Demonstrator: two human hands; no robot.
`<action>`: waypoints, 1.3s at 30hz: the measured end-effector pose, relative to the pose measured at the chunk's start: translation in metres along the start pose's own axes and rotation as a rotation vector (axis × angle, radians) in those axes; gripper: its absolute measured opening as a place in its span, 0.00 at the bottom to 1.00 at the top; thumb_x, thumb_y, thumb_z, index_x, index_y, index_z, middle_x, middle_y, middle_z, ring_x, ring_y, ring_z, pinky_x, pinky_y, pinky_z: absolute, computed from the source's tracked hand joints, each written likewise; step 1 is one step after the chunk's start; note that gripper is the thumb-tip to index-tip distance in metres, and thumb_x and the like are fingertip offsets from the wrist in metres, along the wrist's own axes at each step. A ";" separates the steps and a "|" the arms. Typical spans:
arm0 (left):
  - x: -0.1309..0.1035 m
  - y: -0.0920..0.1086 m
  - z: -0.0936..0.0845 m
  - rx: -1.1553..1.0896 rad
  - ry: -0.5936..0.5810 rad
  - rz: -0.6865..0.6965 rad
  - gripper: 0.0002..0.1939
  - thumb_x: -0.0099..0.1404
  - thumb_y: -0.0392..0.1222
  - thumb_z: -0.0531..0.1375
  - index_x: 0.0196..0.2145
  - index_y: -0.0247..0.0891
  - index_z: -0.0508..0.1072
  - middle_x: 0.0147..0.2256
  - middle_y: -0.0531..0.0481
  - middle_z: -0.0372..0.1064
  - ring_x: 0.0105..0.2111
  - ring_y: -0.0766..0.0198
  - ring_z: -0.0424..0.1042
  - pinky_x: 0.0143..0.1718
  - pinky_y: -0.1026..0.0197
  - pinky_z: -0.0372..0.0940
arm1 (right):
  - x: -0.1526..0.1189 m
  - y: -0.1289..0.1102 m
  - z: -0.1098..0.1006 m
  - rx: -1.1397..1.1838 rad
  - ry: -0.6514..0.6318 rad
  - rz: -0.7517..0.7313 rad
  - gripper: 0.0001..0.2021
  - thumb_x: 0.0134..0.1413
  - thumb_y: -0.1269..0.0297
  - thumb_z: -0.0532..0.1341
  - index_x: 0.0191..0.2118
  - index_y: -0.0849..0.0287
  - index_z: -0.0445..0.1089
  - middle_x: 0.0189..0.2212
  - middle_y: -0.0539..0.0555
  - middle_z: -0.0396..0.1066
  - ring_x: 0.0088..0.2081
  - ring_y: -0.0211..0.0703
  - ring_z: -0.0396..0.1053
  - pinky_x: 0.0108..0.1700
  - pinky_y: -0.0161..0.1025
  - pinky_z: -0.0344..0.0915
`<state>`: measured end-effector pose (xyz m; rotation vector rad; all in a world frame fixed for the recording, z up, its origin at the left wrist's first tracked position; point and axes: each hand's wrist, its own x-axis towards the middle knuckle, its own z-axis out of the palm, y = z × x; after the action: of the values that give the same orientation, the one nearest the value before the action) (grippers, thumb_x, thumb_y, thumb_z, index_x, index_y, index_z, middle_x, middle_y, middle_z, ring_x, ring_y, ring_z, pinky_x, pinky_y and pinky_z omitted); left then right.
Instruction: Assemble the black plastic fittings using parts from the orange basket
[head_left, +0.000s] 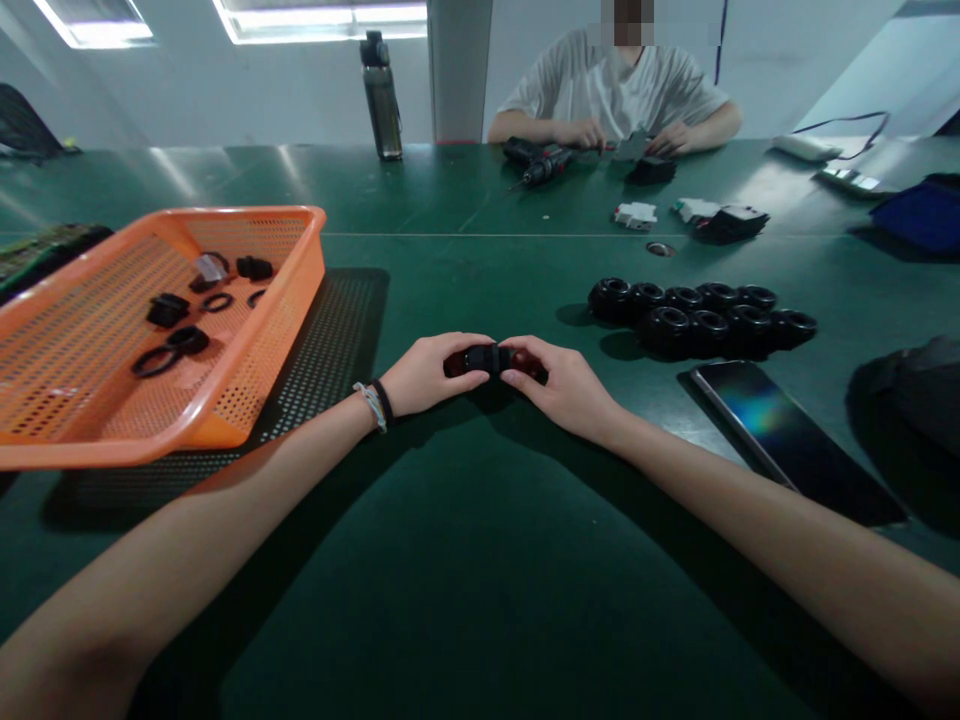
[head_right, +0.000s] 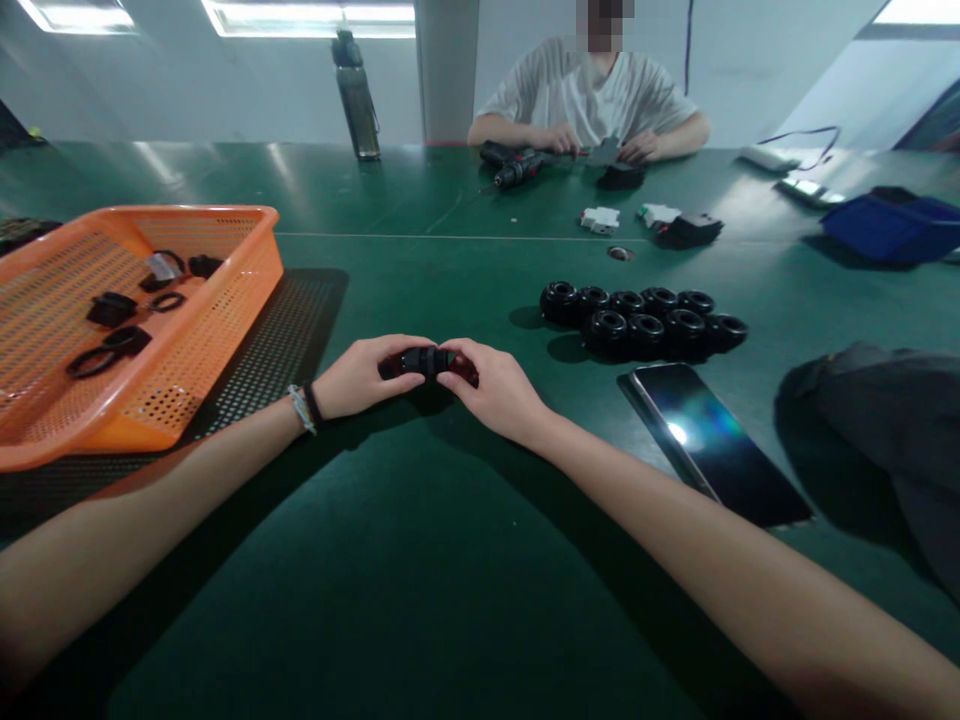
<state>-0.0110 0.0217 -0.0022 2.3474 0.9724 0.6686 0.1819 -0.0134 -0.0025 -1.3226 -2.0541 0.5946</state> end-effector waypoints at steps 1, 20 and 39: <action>0.000 0.000 0.000 0.000 0.001 0.003 0.19 0.59 0.42 0.59 0.48 0.34 0.69 0.44 0.44 0.72 0.40 0.61 0.71 0.42 0.59 0.66 | 0.000 0.000 0.000 -0.002 0.000 -0.001 0.10 0.51 0.68 0.58 0.41 0.57 0.68 0.30 0.51 0.72 0.29 0.41 0.68 0.33 0.39 0.63; 0.000 0.000 0.000 -0.009 0.000 0.003 0.19 0.59 0.41 0.59 0.48 0.34 0.69 0.44 0.45 0.72 0.39 0.62 0.71 0.40 0.61 0.66 | 0.001 0.000 0.000 -0.013 -0.030 0.005 0.10 0.54 0.66 0.56 0.42 0.61 0.68 0.29 0.53 0.72 0.28 0.39 0.66 0.31 0.37 0.60; 0.000 0.000 -0.001 0.003 -0.004 0.015 0.19 0.59 0.41 0.59 0.48 0.33 0.69 0.45 0.44 0.71 0.41 0.61 0.71 0.42 0.60 0.65 | 0.001 -0.001 0.000 -0.043 -0.022 0.013 0.10 0.54 0.65 0.56 0.41 0.61 0.68 0.30 0.54 0.72 0.29 0.41 0.66 0.32 0.38 0.61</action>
<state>-0.0112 0.0217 -0.0014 2.3600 0.9563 0.6679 0.1806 -0.0126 -0.0018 -1.3600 -2.0880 0.5757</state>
